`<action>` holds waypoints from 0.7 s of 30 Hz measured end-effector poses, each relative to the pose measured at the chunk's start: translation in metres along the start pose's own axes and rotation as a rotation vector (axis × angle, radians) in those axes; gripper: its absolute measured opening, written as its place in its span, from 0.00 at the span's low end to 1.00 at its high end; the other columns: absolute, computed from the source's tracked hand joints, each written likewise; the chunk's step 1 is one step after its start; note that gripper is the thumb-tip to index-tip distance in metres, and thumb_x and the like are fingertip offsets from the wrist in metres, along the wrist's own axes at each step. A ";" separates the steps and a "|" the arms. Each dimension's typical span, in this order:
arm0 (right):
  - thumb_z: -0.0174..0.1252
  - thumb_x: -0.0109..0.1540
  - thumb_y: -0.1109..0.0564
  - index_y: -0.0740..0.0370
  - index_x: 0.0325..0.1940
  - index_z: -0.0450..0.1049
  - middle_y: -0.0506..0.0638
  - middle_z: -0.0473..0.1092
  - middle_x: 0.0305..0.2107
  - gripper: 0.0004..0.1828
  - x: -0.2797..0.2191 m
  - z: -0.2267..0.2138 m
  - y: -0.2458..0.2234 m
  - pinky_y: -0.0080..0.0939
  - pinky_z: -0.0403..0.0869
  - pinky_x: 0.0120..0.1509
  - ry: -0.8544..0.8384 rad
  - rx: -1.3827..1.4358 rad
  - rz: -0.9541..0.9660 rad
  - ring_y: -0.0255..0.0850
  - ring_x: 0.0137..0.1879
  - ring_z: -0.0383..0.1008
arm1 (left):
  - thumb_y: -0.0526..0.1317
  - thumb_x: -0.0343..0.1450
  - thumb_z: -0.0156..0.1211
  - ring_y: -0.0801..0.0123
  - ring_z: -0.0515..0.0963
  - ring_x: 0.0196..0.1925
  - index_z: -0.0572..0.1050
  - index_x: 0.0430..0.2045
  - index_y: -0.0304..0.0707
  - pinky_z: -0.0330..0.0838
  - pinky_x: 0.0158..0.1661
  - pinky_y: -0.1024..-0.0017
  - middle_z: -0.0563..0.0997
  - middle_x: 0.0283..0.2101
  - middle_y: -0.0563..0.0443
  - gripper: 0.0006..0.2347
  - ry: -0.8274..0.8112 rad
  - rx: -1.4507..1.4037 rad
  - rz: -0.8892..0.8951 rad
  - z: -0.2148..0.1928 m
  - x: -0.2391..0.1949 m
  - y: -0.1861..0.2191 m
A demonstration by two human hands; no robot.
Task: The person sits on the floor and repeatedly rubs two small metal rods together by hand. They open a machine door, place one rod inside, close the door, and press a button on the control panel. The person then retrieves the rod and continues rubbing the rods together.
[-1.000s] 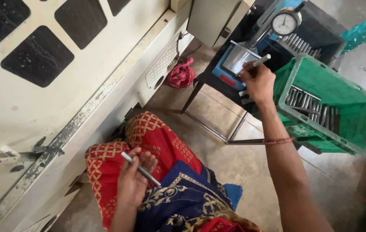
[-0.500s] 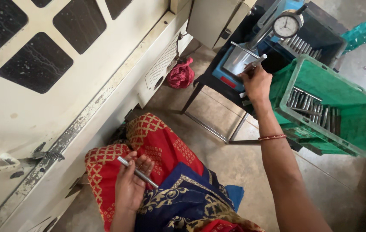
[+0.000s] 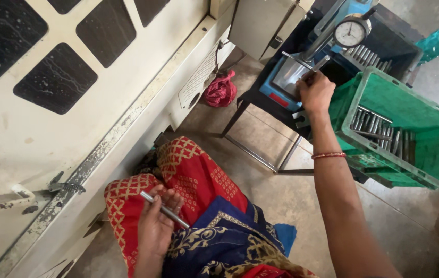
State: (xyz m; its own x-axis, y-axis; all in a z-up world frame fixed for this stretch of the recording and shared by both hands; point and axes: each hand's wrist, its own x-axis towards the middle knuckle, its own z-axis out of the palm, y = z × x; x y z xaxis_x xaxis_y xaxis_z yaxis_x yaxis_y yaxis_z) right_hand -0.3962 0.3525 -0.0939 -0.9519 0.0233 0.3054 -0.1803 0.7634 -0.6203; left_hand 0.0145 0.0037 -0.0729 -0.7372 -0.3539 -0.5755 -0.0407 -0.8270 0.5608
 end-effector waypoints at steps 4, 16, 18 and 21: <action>0.71 0.55 0.59 0.67 0.39 0.78 0.60 0.79 0.32 0.12 0.007 0.002 0.002 0.48 0.78 0.47 -0.003 0.006 -0.014 0.52 0.38 0.81 | 0.38 0.78 0.49 0.55 0.81 0.52 0.69 0.54 0.35 0.74 0.59 0.53 0.79 0.46 0.42 0.12 -0.013 -0.010 0.008 -0.003 0.002 0.000; 0.71 0.55 0.59 0.66 0.39 0.78 0.59 0.79 0.32 0.12 0.014 0.008 0.008 0.48 0.78 0.47 0.018 -0.003 -0.001 0.52 0.37 0.81 | 0.38 0.77 0.48 0.55 0.81 0.52 0.69 0.53 0.36 0.74 0.58 0.53 0.79 0.46 0.41 0.12 0.033 0.015 -0.015 0.005 0.006 0.001; 0.71 0.56 0.59 0.66 0.38 0.78 0.59 0.79 0.32 0.12 0.012 0.007 0.008 0.47 0.78 0.48 0.018 0.003 0.019 0.52 0.37 0.81 | 0.38 0.77 0.48 0.55 0.81 0.52 0.69 0.53 0.35 0.75 0.59 0.53 0.79 0.45 0.41 0.12 0.037 0.036 -0.011 0.007 0.005 0.002; 0.71 0.57 0.58 0.65 0.39 0.77 0.57 0.79 0.32 0.11 0.009 0.006 0.005 0.45 0.79 0.47 0.002 0.056 0.043 0.48 0.38 0.82 | 0.38 0.77 0.48 0.55 0.81 0.52 0.69 0.53 0.34 0.75 0.59 0.54 0.79 0.45 0.42 0.12 0.041 0.037 -0.010 0.008 0.002 0.004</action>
State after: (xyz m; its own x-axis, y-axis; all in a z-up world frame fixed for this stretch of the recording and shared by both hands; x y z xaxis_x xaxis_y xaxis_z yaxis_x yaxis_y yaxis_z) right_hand -0.4067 0.3527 -0.0988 -0.9585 0.0568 0.2795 -0.1530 0.7247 -0.6719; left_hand 0.0074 0.0031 -0.0666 -0.7086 -0.3637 -0.6046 -0.0738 -0.8140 0.5761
